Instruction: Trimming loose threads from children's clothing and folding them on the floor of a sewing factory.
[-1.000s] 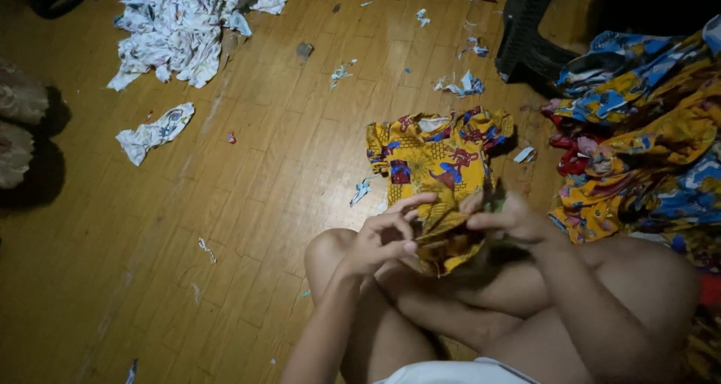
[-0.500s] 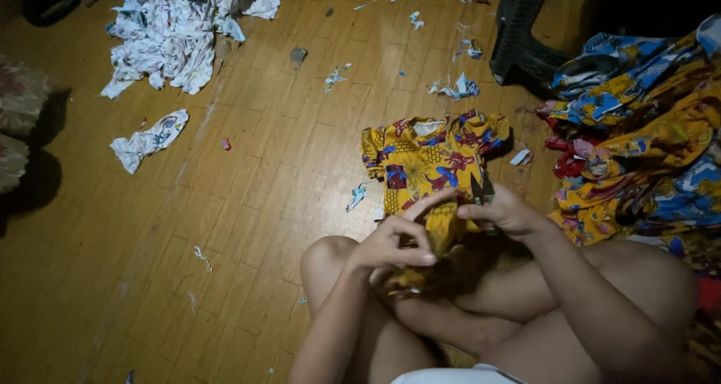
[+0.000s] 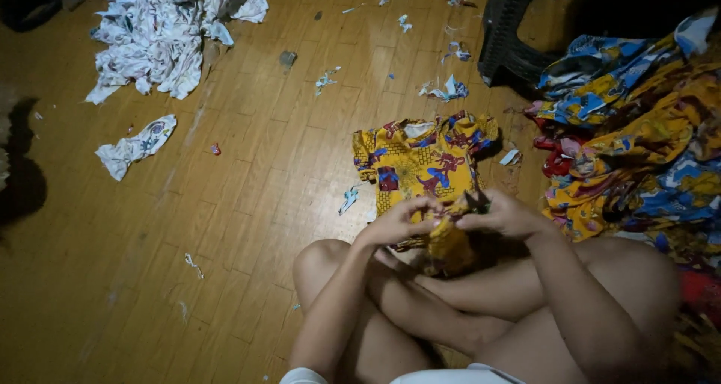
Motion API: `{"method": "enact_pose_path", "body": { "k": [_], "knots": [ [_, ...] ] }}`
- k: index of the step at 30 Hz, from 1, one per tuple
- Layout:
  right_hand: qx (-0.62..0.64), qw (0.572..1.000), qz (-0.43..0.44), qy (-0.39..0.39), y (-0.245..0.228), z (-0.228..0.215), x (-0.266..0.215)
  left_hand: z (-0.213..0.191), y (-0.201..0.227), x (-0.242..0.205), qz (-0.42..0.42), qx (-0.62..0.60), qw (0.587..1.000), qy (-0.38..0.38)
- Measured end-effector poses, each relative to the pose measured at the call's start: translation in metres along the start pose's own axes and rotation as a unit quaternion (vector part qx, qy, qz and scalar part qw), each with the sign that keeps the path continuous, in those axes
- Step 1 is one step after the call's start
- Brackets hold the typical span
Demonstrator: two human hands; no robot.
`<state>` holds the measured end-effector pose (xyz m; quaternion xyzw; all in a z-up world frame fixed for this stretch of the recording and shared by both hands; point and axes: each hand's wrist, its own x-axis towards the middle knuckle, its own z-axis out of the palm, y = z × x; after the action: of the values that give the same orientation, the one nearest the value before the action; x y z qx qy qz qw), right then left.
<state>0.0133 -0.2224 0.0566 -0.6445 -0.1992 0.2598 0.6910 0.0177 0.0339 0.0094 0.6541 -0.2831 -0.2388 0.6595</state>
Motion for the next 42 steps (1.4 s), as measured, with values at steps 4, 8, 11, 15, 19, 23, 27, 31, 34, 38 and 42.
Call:
{"method": "enact_pose_path", "body": {
  "k": [4, 8, 11, 15, 19, 23, 27, 31, 34, 38, 42],
  "knots": [
    [0.035, 0.998, -0.043, 0.035, 0.052, -0.026, -0.007, -0.009, -0.001, -0.009, -0.029, -0.006, 0.998, 0.051],
    [0.016, 0.988, -0.009, 0.151, 0.056, -0.025, -0.004, -0.01, -0.01, -0.012, -0.047, -0.056, 0.992, 0.105],
    [-0.111, 0.969, 0.068, 0.208, 0.062, -0.021, 0.006, 0.0, -0.005, -0.007, -0.038, -0.144, 0.973, 0.174],
    [-0.275, 0.906, 0.187, 0.261, 0.051, -0.002, 0.01, -0.005, -0.048, 0.0, -0.039, -0.189, 0.947, 0.256],
    [-0.22, 0.938, 0.111, 0.245, 0.043, 0.022, 0.004, 0.007, -0.016, 0.002, -0.028, -0.18, 0.943, 0.278],
    [-0.167, 0.955, 0.028, 0.244, 0.061, 0.028, 0.003, 0.01, -0.002, 0.001, -0.025, -0.17, 0.943, 0.286],
    [-0.198, 0.948, 0.014, 0.25, 0.053, 0.032, -0.001, 0.009, -0.02, 0.002, -0.021, -0.165, 0.941, 0.295],
    [-0.201, 0.95, 0.012, 0.239, 0.044, 0.035, -0.002, 0.011, -0.013, 0.002, -0.027, -0.151, 0.943, 0.297],
    [-0.212, 0.949, 0.012, 0.233, 0.045, 0.034, -0.003, 0.009, -0.024, 0.002, -0.027, -0.144, 0.947, 0.285],
    [-0.203, 0.955, 0.016, 0.215, 0.043, 0.035, -0.004, 0.013, -0.024, 0.0, -0.036, -0.136, 0.953, 0.269],
    [-0.206, 0.955, 0.0, 0.213, 0.05, 0.034, -0.003, 0.013, -0.024, 0.001, -0.022, -0.127, 0.956, 0.263]
  ]
}}
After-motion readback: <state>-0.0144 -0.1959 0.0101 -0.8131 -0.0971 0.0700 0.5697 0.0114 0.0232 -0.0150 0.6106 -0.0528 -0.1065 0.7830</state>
